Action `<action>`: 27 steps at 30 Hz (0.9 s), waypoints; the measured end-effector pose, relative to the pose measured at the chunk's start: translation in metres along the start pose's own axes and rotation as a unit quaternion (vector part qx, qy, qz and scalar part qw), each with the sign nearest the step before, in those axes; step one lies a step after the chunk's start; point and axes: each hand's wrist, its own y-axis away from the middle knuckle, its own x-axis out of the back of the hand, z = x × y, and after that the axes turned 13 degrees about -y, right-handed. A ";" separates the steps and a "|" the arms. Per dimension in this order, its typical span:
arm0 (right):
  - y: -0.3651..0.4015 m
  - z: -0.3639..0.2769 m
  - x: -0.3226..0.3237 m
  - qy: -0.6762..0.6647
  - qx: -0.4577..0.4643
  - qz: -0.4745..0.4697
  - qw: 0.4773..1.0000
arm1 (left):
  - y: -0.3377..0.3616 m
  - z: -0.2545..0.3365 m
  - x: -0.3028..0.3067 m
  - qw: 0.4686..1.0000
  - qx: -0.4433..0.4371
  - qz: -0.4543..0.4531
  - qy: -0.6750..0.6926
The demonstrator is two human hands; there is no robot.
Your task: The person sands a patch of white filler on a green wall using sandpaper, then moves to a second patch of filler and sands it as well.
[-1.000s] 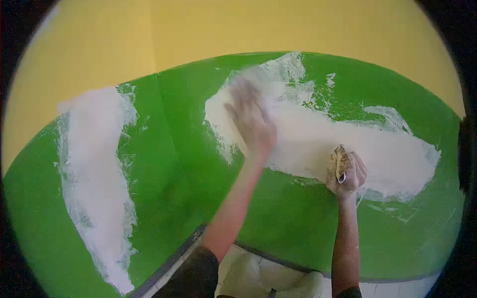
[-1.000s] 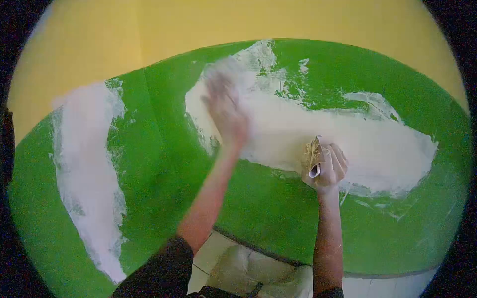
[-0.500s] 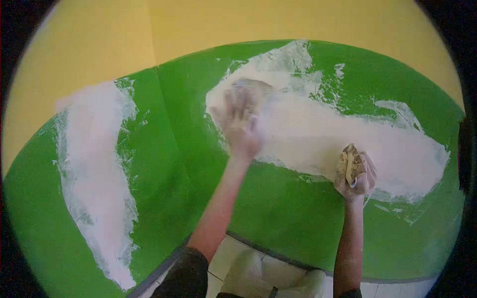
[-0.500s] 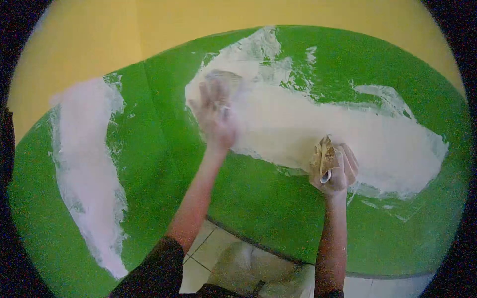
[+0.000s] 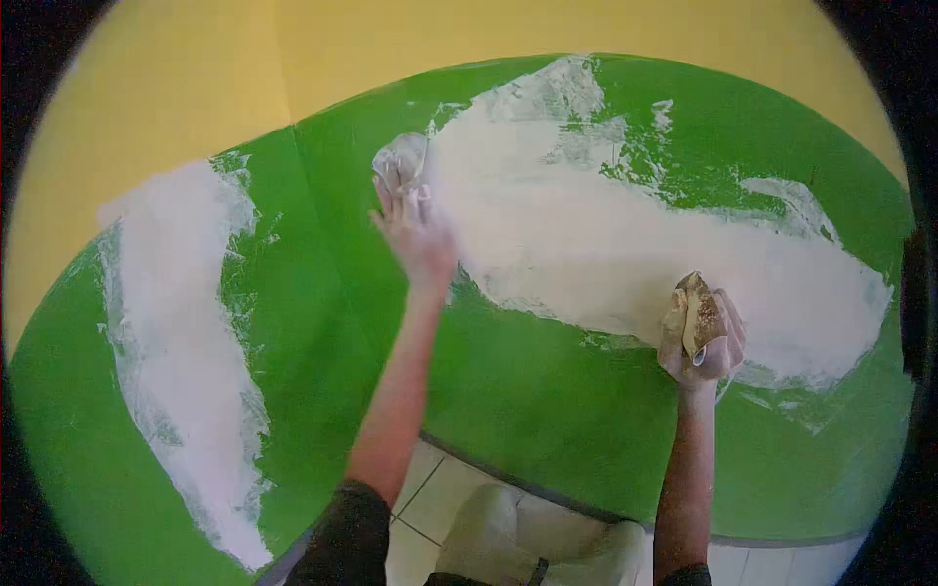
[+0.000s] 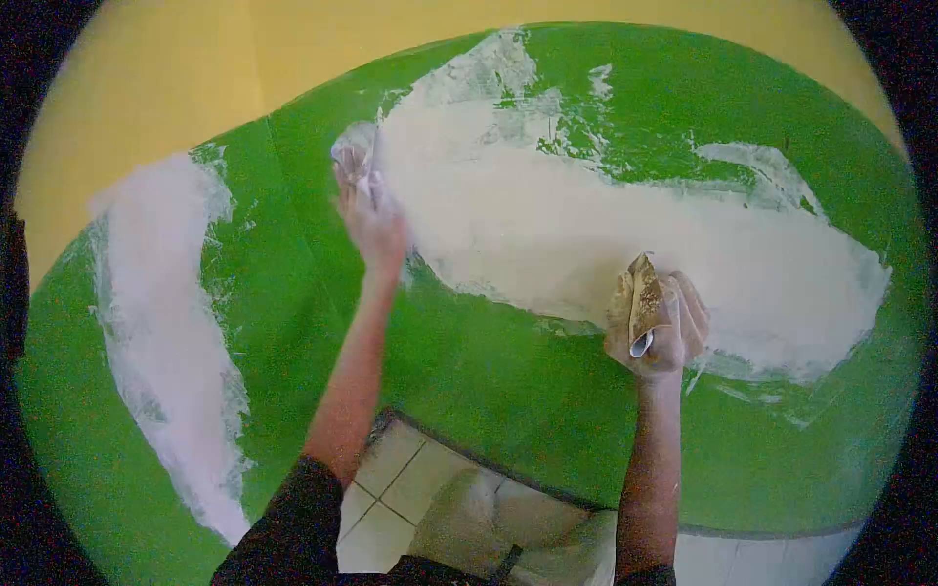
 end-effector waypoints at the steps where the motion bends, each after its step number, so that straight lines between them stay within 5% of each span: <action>1: -0.001 -0.001 0.000 -0.001 0.000 0.000 1.000 | -0.001 0.021 0.002 0.994 -0.008 0.061 0.093; 3: -0.002 -0.002 0.000 0.032 0.009 -0.011 0.999 | 0.007 0.056 0.009 0.975 -0.007 0.124 0.185; 5: 0.007 0.002 -0.004 -0.059 0.007 0.033 0.998 | 0.021 0.076 0.018 0.980 -0.131 0.075 0.129; 7: 0.004 -0.005 0.001 0.029 -0.058 -0.016 0.998 | 0.010 0.038 0.014 0.981 -0.172 0.067 0.059; 9: 0.010 0.001 -0.001 0.010 -0.011 0.035 0.999 | 0.009 0.007 0.004 0.987 -0.121 0.100 -0.025; 11: 0.017 0.002 0.007 -0.008 -0.084 -0.024 0.996 | 0.011 0.000 0.001 0.994 -0.073 0.075 -0.042; 15: 0.017 0.002 0.002 -0.011 -0.054 0.025 0.998 | 0.013 0.053 0.012 0.987 0.074 0.074 0.118; 17: 0.012 -0.002 0.002 0.005 -0.085 0.014 0.996 | 0.011 0.075 0.022 0.985 -0.083 0.091 0.121; 19: 0.015 -0.008 0.000 0.023 -0.133 0.005 0.991 | 0.014 0.049 0.012 0.988 -0.101 0.054 0.101; 22: 0.012 0.000 -0.001 -0.020 -0.038 0.039 0.998 | 0.008 0.001 0.003 0.977 -0.182 0.105 -0.043; 25: 0.022 0.009 0.001 -0.035 -0.035 0.035 0.998 | 0.010 0.013 0.010 0.991 -0.092 0.087 -0.053; 27: 0.017 0.000 0.003 -0.028 -0.054 0.029 0.998 | 0.011 0.056 -0.001 0.964 0.036 0.141 0.224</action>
